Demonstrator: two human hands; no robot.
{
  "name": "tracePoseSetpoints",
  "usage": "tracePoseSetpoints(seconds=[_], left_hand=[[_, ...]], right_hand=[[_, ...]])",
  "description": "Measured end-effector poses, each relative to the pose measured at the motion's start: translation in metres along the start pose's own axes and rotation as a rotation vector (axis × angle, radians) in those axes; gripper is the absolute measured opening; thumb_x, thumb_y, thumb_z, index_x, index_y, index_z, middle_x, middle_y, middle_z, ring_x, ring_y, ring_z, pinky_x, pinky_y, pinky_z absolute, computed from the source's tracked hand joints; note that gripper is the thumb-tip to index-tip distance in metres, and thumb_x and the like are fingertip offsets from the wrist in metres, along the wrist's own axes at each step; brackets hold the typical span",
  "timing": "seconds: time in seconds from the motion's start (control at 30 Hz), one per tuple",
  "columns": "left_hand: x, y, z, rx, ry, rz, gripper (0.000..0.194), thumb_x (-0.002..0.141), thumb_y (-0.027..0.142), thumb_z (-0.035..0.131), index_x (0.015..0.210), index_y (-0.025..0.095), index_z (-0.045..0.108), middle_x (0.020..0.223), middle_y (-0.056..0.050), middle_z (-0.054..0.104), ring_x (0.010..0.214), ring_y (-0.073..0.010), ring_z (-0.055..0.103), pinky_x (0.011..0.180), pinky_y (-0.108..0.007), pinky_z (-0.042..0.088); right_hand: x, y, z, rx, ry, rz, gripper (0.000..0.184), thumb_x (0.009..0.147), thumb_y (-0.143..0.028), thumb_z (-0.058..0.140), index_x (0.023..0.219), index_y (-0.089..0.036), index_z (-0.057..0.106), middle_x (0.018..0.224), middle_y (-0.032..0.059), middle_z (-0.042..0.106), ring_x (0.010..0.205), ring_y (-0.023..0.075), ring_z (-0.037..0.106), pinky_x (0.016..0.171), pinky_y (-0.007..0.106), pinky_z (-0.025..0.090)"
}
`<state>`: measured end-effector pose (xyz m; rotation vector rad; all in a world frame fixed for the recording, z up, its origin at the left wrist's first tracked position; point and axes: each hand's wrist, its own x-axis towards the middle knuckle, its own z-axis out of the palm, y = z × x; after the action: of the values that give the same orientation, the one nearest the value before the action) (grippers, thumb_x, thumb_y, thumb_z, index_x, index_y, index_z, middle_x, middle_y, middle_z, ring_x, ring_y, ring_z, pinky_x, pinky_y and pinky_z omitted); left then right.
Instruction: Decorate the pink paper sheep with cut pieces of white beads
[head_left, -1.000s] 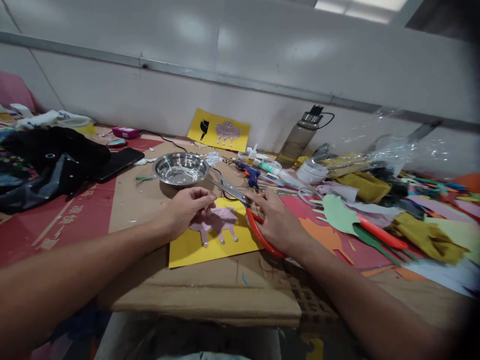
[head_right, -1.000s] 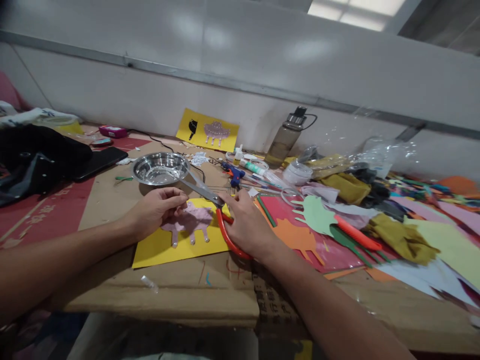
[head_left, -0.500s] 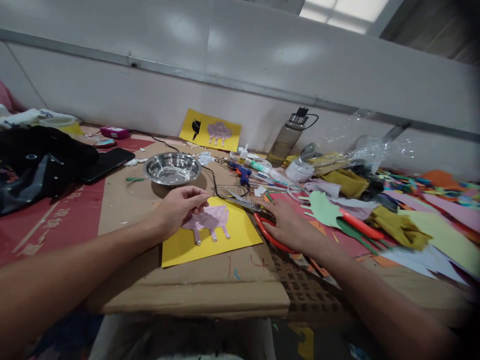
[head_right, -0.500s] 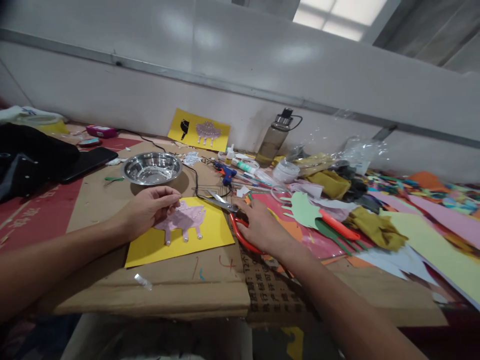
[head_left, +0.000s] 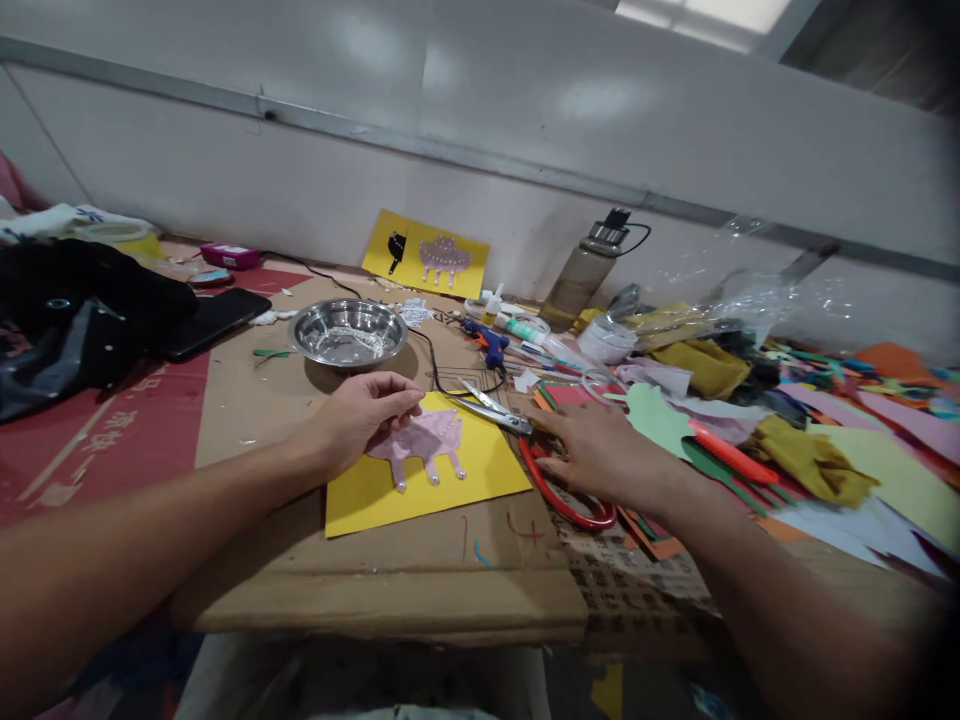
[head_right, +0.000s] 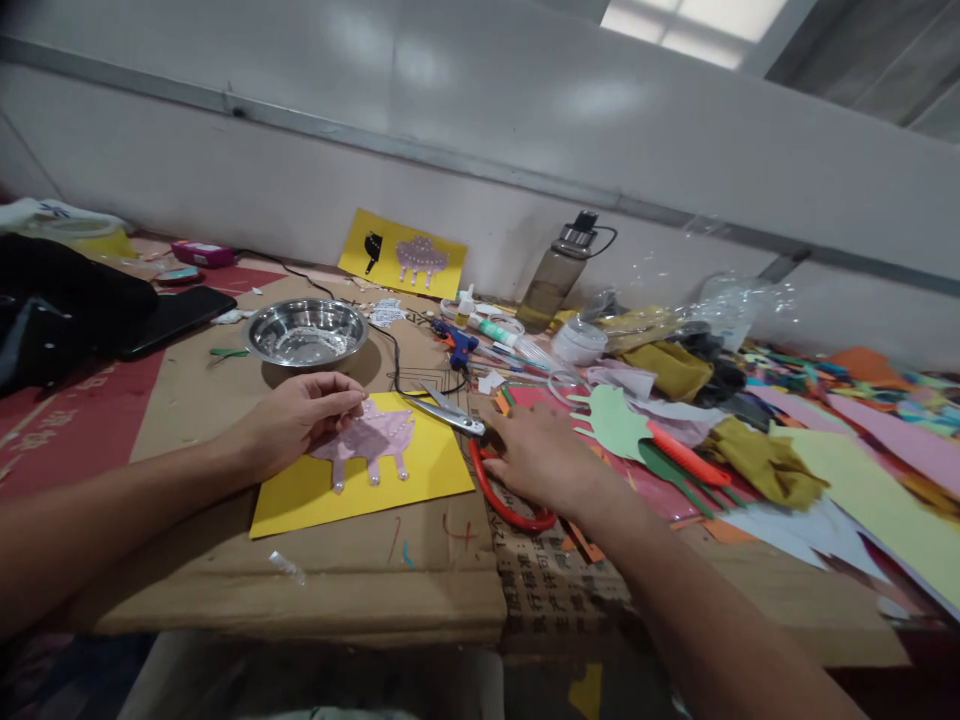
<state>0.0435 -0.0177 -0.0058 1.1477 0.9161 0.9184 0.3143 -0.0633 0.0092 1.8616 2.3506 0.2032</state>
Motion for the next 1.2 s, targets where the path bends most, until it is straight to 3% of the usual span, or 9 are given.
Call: tracePoseSetpoints(seconds=[0.13, 0.3, 0.53, 0.7, 0.87, 1.07, 1.2], left_hand=[[0.001, 0.000, -0.002, -0.035, 0.003, 0.019, 0.021, 0.067, 0.030, 0.074, 0.072, 0.014, 0.061, 0.064, -0.001, 0.058, 0.050, -0.0053, 0.043, 0.046, -0.018, 0.030], [0.003, 0.004, -0.005, -0.065, -0.003, 0.081, 0.017, 0.068, 0.027, 0.073, 0.071, 0.013, 0.063, 0.064, -0.001, 0.058, 0.053, -0.0059, 0.045, 0.049, -0.019, 0.033], [0.006, 0.016, -0.013, -0.101, 0.042, 0.162, 0.013, 0.068, 0.022, 0.072, 0.068, 0.013, 0.063, 0.063, -0.001, 0.058, 0.056, -0.0062, 0.047, 0.054, -0.019, 0.036], [0.008, 0.019, -0.017, -0.111, 0.062, 0.167, 0.011, 0.070, 0.021, 0.072, 0.069, 0.012, 0.064, 0.064, -0.001, 0.059, 0.057, -0.0060, 0.048, 0.055, -0.019, 0.036], [0.008, 0.017, -0.018, -0.098, 0.034, 0.192, 0.011, 0.071, 0.020, 0.071, 0.068, 0.012, 0.063, 0.064, -0.001, 0.058, 0.056, -0.0062, 0.047, 0.055, -0.020, 0.035], [0.008, 0.017, -0.019, -0.121, 0.017, 0.182, 0.009, 0.072, 0.019, 0.069, 0.069, 0.013, 0.063, 0.064, -0.001, 0.058, 0.057, -0.0062, 0.047, 0.055, -0.020, 0.034], [0.008, 0.018, -0.017, -0.120, 0.022, 0.165, 0.010, 0.073, 0.018, 0.068, 0.067, 0.013, 0.062, 0.063, 0.000, 0.057, 0.056, -0.0061, 0.046, 0.055, -0.020, 0.033]], right_hand=[[0.001, 0.009, -0.008, 0.135, -0.013, -0.100, 0.048, 0.075, -0.031, 0.066, 0.122, -0.023, 0.058, 0.099, 0.0110, 0.067, 0.093, 0.0272, 0.060, 0.078, 0.036, 0.044], [0.014, -0.009, -0.019, 0.315, 0.197, -0.027, 0.023, 0.090, -0.025, 0.047, 0.100, -0.018, 0.067, 0.099, 0.0093, 0.068, 0.089, 0.0210, 0.061, 0.076, 0.032, 0.044], [0.042, -0.028, -0.007, 0.271, 0.208, -0.089, 0.021, 0.091, -0.021, 0.046, 0.094, -0.016, 0.066, 0.095, 0.0093, 0.066, 0.086, 0.0187, 0.058, 0.073, 0.029, 0.043], [0.047, -0.029, -0.003, 0.209, 0.156, -0.079, 0.020, 0.090, -0.020, 0.046, 0.091, -0.016, 0.065, 0.091, 0.0090, 0.065, 0.082, 0.0186, 0.058, 0.069, 0.028, 0.041], [0.050, -0.032, 0.001, 0.204, 0.188, -0.053, 0.015, 0.085, -0.014, 0.047, 0.085, -0.016, 0.062, 0.090, 0.0092, 0.065, 0.079, 0.0184, 0.057, 0.068, 0.028, 0.040], [0.047, -0.032, -0.002, 0.350, 0.299, 0.006, 0.012, 0.079, -0.011, 0.050, 0.076, -0.017, 0.060, 0.080, 0.0056, 0.065, 0.073, 0.0160, 0.056, 0.064, 0.026, 0.040], [0.042, -0.046, -0.007, 0.575, 0.347, -0.112, 0.010, 0.079, -0.013, 0.053, 0.077, -0.017, 0.062, 0.076, 0.0031, 0.065, 0.066, 0.0128, 0.055, 0.059, 0.024, 0.040]])
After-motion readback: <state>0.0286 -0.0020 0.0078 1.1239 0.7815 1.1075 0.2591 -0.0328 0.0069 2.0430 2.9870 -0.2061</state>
